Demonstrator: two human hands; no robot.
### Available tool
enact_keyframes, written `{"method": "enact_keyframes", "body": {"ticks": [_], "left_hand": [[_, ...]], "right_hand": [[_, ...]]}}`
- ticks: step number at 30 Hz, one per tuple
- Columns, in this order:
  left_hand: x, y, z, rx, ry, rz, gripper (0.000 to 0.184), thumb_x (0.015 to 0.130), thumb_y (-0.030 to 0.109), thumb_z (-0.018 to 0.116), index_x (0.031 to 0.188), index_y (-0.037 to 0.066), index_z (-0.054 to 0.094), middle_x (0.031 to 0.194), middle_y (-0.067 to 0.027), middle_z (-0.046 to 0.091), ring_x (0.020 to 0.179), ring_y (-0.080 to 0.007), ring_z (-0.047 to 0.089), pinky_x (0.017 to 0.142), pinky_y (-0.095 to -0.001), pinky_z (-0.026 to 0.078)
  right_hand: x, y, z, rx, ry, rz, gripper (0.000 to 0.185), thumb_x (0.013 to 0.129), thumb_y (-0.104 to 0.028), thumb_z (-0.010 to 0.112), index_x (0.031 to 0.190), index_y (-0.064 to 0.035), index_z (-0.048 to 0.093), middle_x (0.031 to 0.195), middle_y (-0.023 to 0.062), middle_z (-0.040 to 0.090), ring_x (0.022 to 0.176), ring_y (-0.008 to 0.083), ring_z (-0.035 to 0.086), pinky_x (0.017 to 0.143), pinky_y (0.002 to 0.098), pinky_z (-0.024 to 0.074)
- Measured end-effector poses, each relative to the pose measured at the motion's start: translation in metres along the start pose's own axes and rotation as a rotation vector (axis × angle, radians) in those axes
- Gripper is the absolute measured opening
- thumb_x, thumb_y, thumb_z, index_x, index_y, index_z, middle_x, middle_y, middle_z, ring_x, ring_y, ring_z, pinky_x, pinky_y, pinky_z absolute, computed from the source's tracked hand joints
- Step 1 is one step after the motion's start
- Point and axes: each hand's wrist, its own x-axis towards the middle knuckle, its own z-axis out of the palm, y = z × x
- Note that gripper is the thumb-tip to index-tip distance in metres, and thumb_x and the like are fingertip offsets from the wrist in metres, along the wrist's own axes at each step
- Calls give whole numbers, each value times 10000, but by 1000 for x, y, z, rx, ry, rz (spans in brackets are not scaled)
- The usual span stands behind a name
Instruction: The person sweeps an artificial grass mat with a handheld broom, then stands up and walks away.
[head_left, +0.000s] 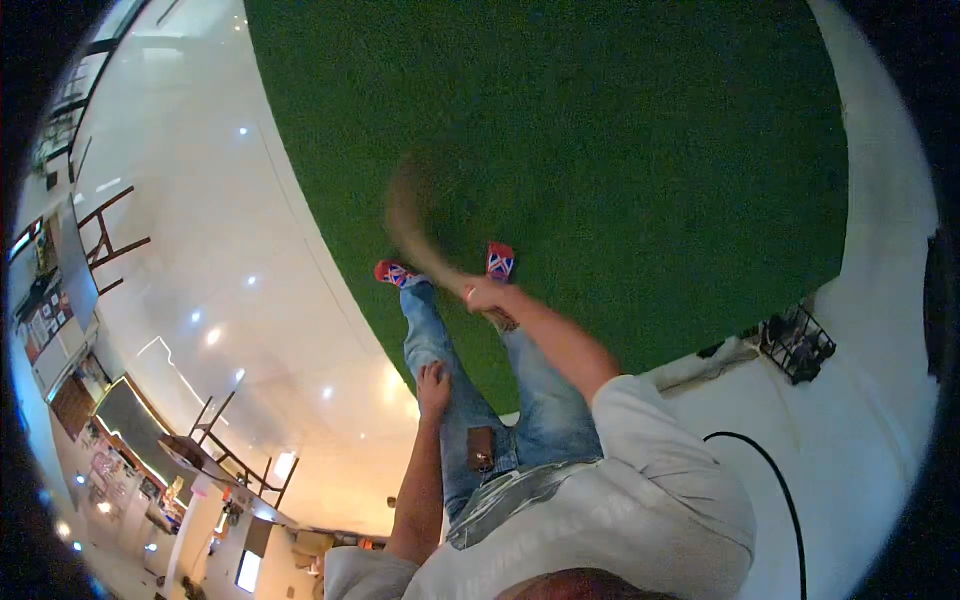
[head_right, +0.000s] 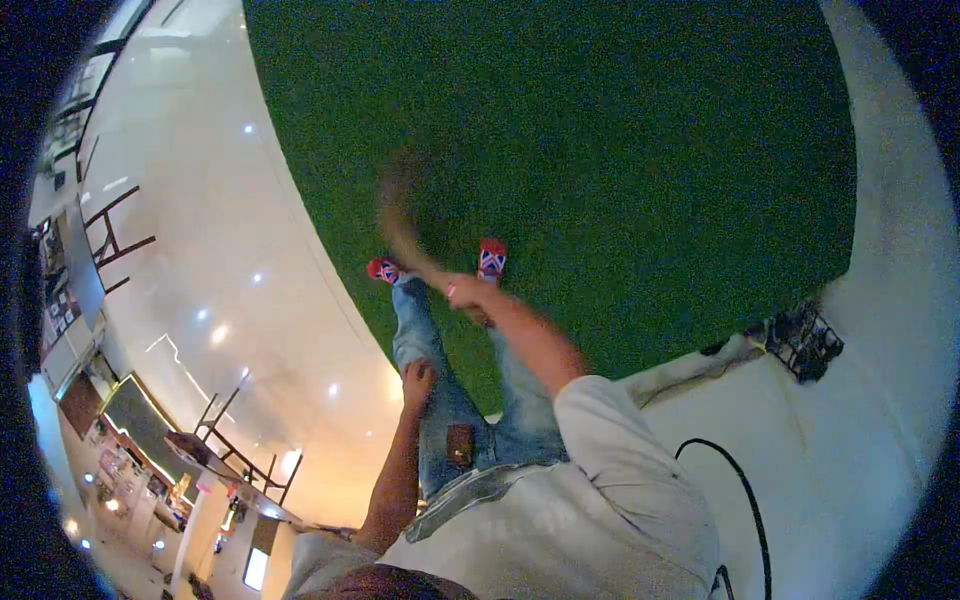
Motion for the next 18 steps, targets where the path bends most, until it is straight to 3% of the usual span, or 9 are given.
{"method": "enact_keyframes", "body": {"ticks": [1,2,4,8,10,12,14,16,18], "left_hand": [[-13,0,-5,16,-35,13,336,847,262,506,1140,116,584,1217,-151,533,1202,-340,424,1040,-439,296],[6,13,-9,17,-13,72,331,850,269,501,1124,109,596,1191,-166,548,1181,-333,449,1025,-437,316],[4,24,-5,-43,56,-170,340,849,280,504,1096,69,604,1074,-187,601,1063,-336,538,965,-425,382],[19,-6,12,-284,3,-116,385,830,314,529,1092,44,606,987,-181,639,963,-334,597,878,-406,450],[19,-8,16,-327,18,-107,393,821,317,535,1090,41,612,980,-175,650,949,-324,614,852,-396,467],[7,5,7,-249,54,-51,391,818,321,541,1096,58,619,1004,-173,649,966,-307,613,853,-391,466],[9,19,-5,-211,48,-38,387,821,321,535,1101,69,623,1021,-168,649,972,-298,615,857,-384,464],[-1,19,-10,-206,-21,-108,382,832,317,519,1107,72,623,1028,-160,651,967,-296,618,862,-374,460],[-2,12,-6,-205,-1,-110,373,843,327,500,1114,104,626,1046,-135,647,1007,-285,595,911,-400,419]], "right_hand": [[26,3,20,100,-113,-62,411,640,-117,629,1045,-182,598,838,101,656,763,230,609,664,398,484],[23,-50,-1,-95,-184,-102,544,694,-144,598,1224,-254,548,966,147,660,822,287,626,701,411,486],[18,-75,-7,-318,-262,-321,590,750,-177,554,1318,-307,464,1045,189,632,855,347,620,716,418,487],[-56,-87,-18,-9,-41,-239,596,779,-216,550,1358,-243,411,1023,217,621,882,341,620,745,415,488],[-88,-59,-25,86,28,5,650,762,-189,597,1375,-218,382,1027,204,618,925,301,618,774,387,486],[-117,9,-5,515,447,-164,681,748,-125,623,1378,-193,373,1015,183,612,913,263,610,774,365,479],[-148,59,-14,214,751,79,689,763,-77,607,1392,-164,341,1030,148,613,896,260,604,761,375,472],[-184,75,-42,268,835,390,645,782,-88,599,1375,-113,347,985,147,610,856,259,596,750,394,468],[-187,120,-57,778,1025,466,605,800,-95,580,1361,-114,355,902,136,595,811,280,587,755,423,464]]}}
